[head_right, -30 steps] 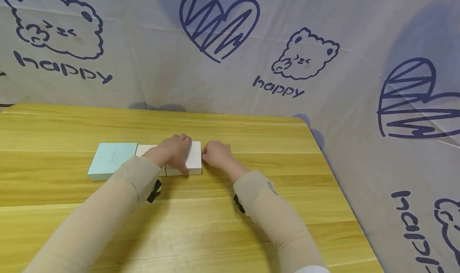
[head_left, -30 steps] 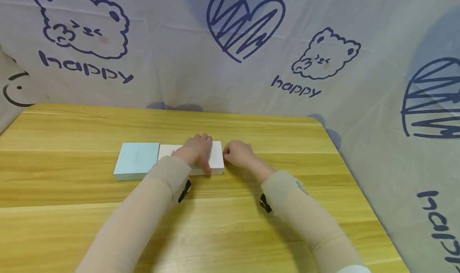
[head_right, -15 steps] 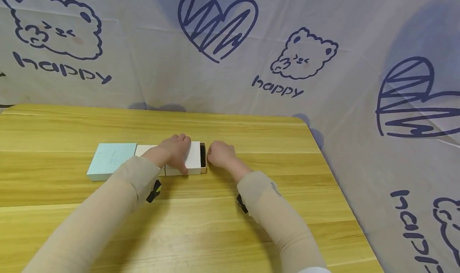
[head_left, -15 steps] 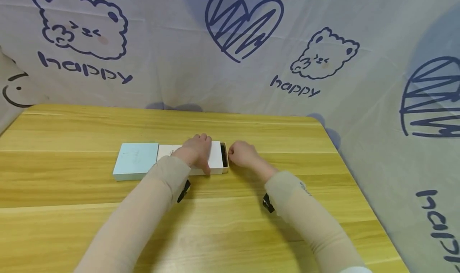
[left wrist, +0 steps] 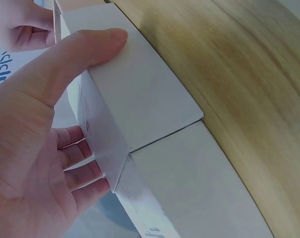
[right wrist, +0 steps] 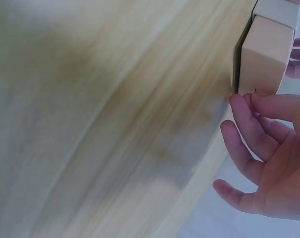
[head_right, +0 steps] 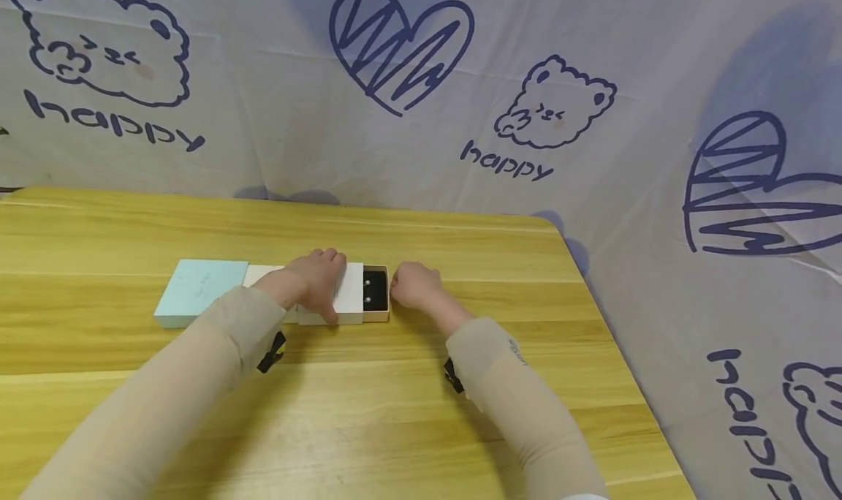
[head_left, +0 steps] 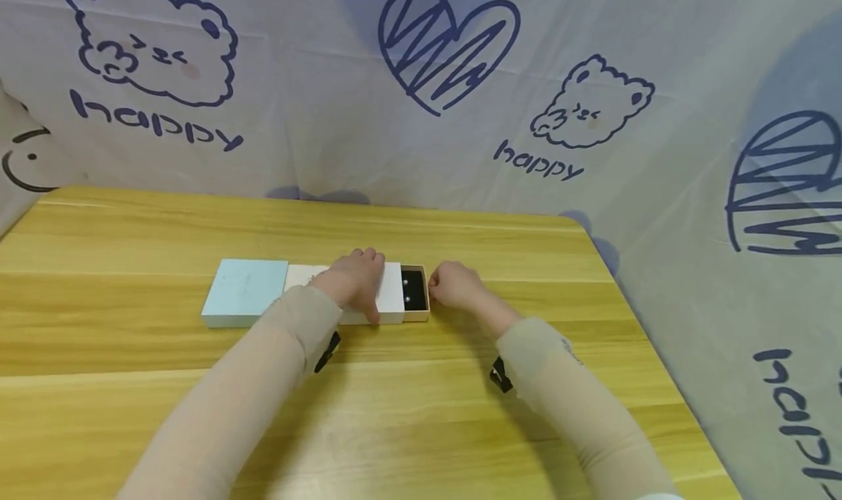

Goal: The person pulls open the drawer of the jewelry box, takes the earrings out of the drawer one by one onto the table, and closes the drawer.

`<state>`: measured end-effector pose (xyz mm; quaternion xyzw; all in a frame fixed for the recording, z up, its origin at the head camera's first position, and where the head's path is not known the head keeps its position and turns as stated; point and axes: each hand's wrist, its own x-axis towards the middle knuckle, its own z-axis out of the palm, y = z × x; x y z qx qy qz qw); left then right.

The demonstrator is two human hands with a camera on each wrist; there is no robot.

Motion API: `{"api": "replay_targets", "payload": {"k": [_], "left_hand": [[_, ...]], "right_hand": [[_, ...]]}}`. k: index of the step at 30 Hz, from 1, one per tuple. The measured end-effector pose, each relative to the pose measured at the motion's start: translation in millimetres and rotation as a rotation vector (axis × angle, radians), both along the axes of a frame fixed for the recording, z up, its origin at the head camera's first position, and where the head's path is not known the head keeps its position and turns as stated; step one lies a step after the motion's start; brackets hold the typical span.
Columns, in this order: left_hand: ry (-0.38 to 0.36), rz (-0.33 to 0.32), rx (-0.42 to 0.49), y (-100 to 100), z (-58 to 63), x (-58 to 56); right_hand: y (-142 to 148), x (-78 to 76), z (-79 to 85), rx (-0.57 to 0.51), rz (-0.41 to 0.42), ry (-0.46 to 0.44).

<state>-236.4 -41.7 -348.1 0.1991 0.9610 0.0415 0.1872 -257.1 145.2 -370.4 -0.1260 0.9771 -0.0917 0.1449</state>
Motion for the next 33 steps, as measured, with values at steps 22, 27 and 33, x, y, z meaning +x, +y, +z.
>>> {"api": "replay_targets", "payload": {"k": [22,27,33], "left_hand": [[0.000,-0.012,-0.020,0,1.8,2.1],[-0.001,-0.011,-0.038,1,0.8,0.8],[0.001,-0.009,-0.037,2,1.2,-0.1]], "right_hand": [[26,3.9,4.2,-0.004,-0.047,-0.022],[27,4.3,4.8,-0.005,-0.043,-0.027],[28,4.0,7.2,0.009,-0.024,-0.019]]}}
